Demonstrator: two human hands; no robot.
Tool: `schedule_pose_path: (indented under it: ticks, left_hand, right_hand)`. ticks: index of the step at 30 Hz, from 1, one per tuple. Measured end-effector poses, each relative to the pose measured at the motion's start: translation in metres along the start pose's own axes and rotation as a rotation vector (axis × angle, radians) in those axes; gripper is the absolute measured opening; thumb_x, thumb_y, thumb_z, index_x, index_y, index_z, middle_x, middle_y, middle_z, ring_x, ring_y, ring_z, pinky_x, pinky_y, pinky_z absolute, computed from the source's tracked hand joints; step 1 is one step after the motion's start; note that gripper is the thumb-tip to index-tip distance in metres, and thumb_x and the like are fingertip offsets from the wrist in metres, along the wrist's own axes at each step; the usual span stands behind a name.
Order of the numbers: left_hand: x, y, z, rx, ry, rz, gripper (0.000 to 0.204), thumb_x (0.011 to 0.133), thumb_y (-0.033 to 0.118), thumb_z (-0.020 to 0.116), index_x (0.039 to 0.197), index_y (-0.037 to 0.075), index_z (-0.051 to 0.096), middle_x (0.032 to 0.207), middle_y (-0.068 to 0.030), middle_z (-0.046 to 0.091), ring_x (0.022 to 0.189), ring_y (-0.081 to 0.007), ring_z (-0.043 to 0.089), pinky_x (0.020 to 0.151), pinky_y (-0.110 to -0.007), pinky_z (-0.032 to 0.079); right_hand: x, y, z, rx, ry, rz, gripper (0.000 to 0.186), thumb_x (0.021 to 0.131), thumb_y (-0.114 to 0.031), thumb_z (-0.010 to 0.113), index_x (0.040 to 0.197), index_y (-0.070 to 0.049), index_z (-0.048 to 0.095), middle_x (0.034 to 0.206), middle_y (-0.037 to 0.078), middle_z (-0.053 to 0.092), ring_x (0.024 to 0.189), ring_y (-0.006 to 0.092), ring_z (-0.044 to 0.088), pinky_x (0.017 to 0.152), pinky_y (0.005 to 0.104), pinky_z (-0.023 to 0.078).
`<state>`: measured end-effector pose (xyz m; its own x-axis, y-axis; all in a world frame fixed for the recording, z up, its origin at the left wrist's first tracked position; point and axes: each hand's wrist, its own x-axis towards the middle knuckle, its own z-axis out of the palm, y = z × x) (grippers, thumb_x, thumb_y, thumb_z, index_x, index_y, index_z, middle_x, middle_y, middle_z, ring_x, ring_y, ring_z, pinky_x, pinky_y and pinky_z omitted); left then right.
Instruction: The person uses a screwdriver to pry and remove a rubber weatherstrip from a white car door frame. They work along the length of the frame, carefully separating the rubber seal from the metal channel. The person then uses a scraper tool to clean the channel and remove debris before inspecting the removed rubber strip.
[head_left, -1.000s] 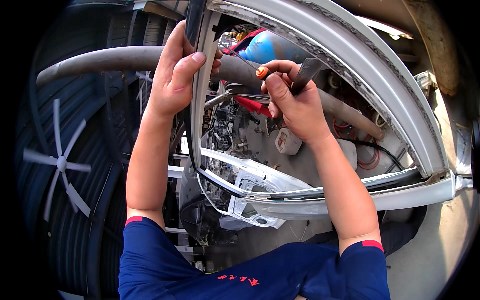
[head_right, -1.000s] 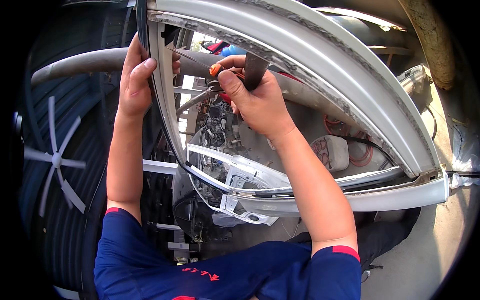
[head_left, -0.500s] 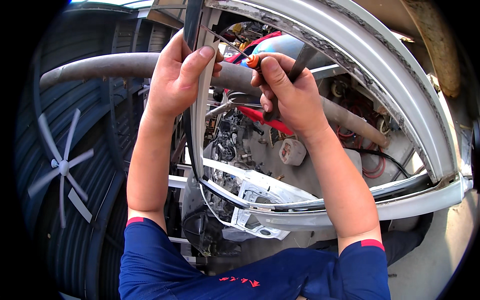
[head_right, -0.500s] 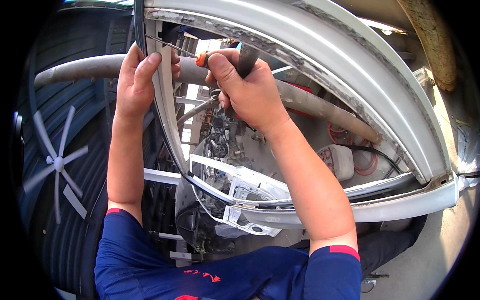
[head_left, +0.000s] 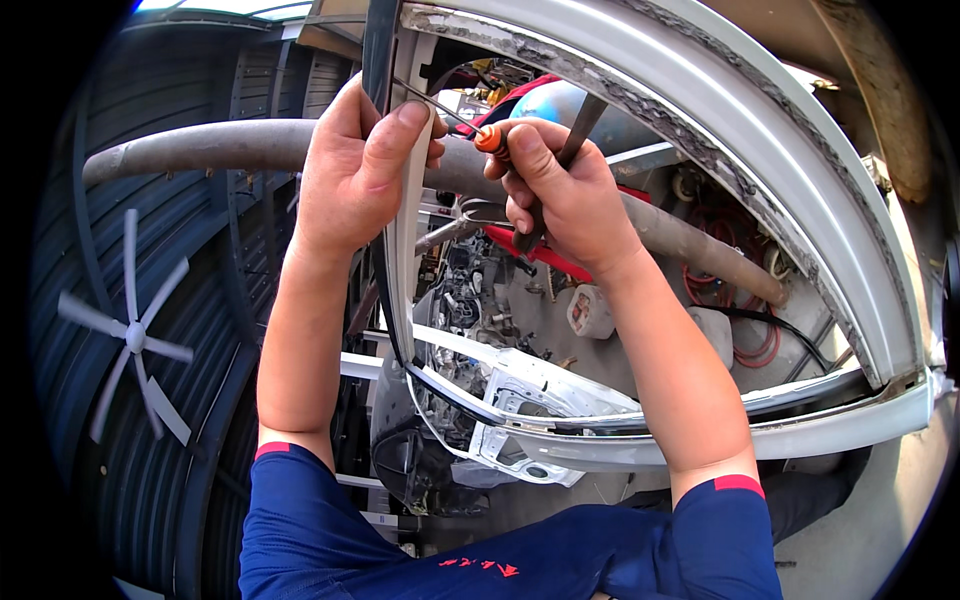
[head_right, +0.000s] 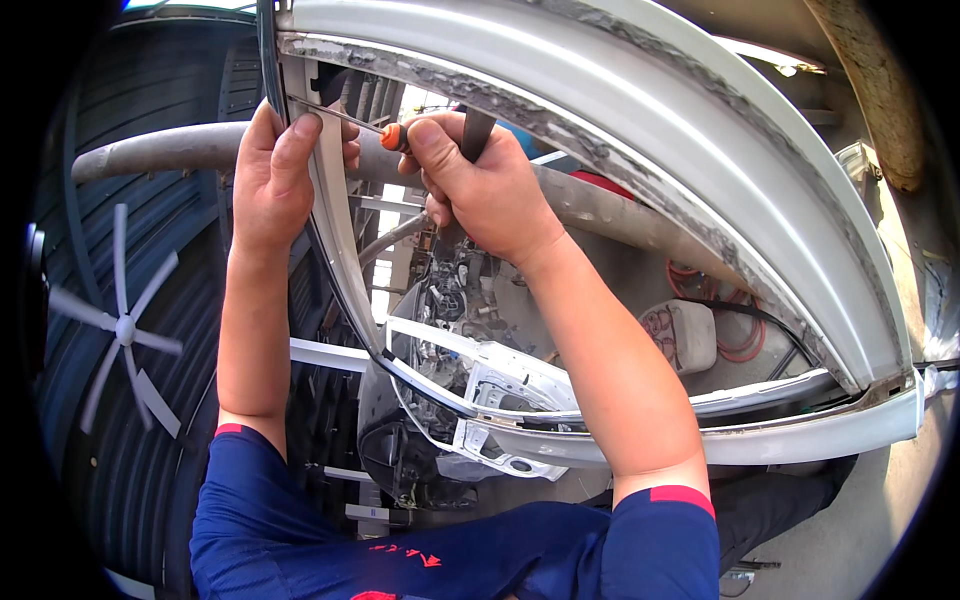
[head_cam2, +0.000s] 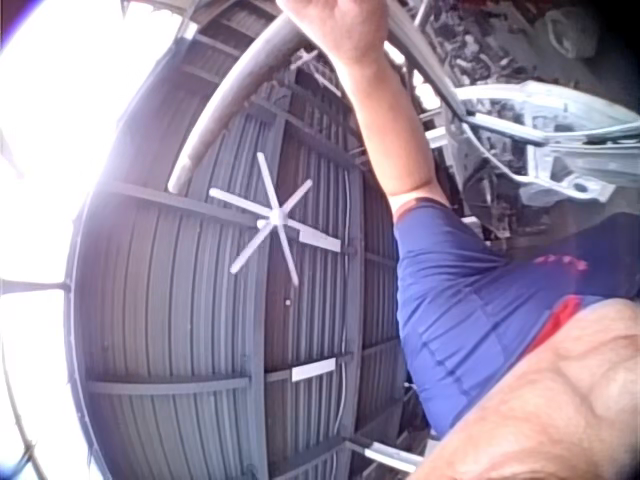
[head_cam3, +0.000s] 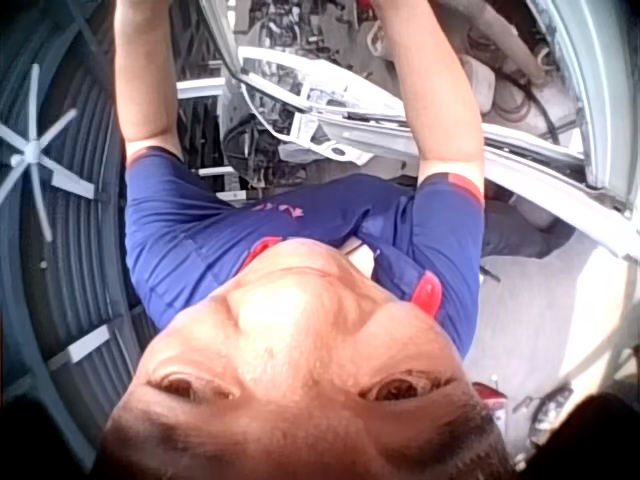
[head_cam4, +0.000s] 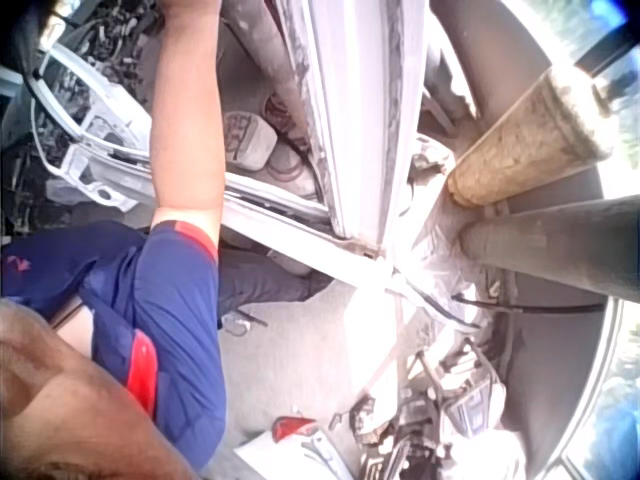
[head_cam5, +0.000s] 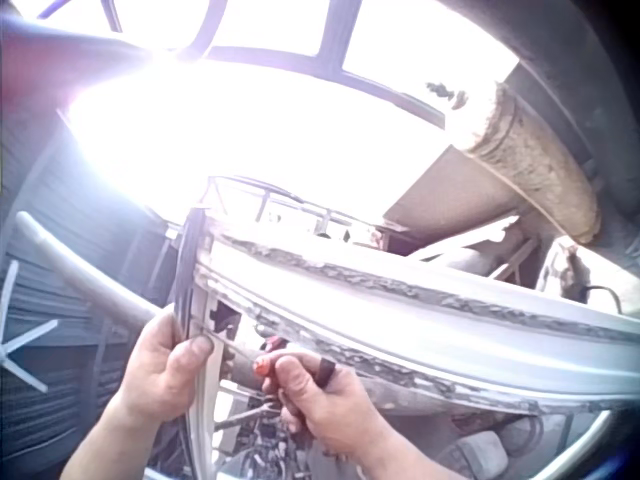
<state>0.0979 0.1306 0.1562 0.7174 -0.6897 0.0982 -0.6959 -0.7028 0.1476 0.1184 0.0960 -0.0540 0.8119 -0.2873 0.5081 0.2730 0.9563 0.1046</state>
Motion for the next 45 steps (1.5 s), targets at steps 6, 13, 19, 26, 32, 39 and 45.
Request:
schedule_pose_path:
  ticks: [6, 13, 19, 26, 32, 39, 45]
  left_hand:
    - [0.001, 0.002, 0.004, -0.030, 0.070, -0.025, 0.032, 0.098, 0.031, 0.066, 0.105, 0.000, 0.059, 0.088, -0.0084, 0.070, 0.077, -0.0129, 0.069, 0.070, -0.028, 0.057]
    - [0.001, 0.004, 0.007, -0.040, 0.083, -0.015, 0.030, 0.099, 0.029, 0.066, 0.104, 0.001, 0.059, 0.087, -0.0074, 0.069, 0.075, -0.0124, 0.069, 0.068, -0.027, 0.056]
    - [0.002, 0.006, 0.008, -0.034, 0.087, -0.016, 0.029, 0.099, 0.029, 0.065, 0.105, 0.001, 0.059, 0.087, -0.0072, 0.069, 0.075, -0.0115, 0.068, 0.068, -0.026, 0.056]
    - [-0.001, 0.006, 0.008, -0.010, 0.080, -0.033, 0.029, 0.100, 0.029, 0.064, 0.107, 0.001, 0.058, 0.087, -0.0063, 0.068, 0.076, -0.0107, 0.067, 0.069, -0.025, 0.055]
    - [-0.002, 0.009, 0.007, -0.020, 0.057, -0.051, 0.029, 0.101, 0.027, 0.063, 0.113, 0.002, 0.057, 0.088, -0.0060, 0.067, 0.079, -0.0110, 0.067, 0.073, -0.026, 0.055]
    - [-0.002, 0.010, 0.009, -0.051, 0.052, -0.041, 0.028, 0.101, 0.027, 0.062, 0.113, 0.002, 0.058, 0.089, -0.0051, 0.066, 0.081, -0.0103, 0.064, 0.075, -0.027, 0.054]
    - [-0.004, 0.008, 0.008, -0.054, 0.037, -0.067, 0.025, 0.101, 0.025, 0.063, 0.110, 0.003, 0.058, 0.087, -0.0036, 0.065, 0.078, -0.0080, 0.062, 0.072, -0.024, 0.052]
  right_hand:
    - [0.001, 0.004, 0.001, 0.001, 0.002, -0.006, 0.040, 0.103, -0.040, 0.060, 0.108, -0.002, 0.069, 0.083, 0.004, 0.064, 0.055, 0.0046, 0.052, 0.051, 0.0212, 0.046]
    - [-0.002, 0.004, 0.001, -0.003, 0.011, -0.013, 0.041, 0.103, -0.040, 0.060, 0.109, -0.001, 0.069, 0.082, 0.003, 0.063, 0.056, 0.0051, 0.052, 0.051, 0.0215, 0.046]
    - [0.008, 0.005, -0.002, 0.017, -0.045, -0.007, 0.040, 0.104, -0.039, 0.058, 0.110, -0.001, 0.070, 0.083, 0.003, 0.063, 0.056, 0.0047, 0.050, 0.052, 0.0214, 0.046]
    - [0.014, 0.007, -0.007, 0.021, -0.104, 0.051, 0.036, 0.105, -0.036, 0.058, 0.113, -0.003, 0.069, 0.086, 0.001, 0.062, 0.058, 0.0048, 0.049, 0.055, 0.0217, 0.045]
    - [0.017, 0.005, -0.009, -0.019, -0.104, 0.041, 0.037, 0.103, -0.037, 0.061, 0.111, -0.002, 0.068, 0.086, 0.003, 0.062, 0.061, 0.0043, 0.047, 0.051, 0.0214, 0.043]
    - [0.025, -0.001, -0.024, -0.057, -0.138, 0.093, 0.035, 0.101, -0.035, 0.064, 0.114, -0.003, 0.069, 0.085, 0.004, 0.063, 0.060, 0.0051, 0.048, 0.050, 0.0218, 0.042]
    - [0.027, -0.002, -0.026, -0.019, -0.150, 0.156, 0.036, 0.100, -0.036, 0.065, 0.116, -0.005, 0.068, 0.085, 0.006, 0.063, 0.058, 0.0064, 0.047, 0.051, 0.0228, 0.042]
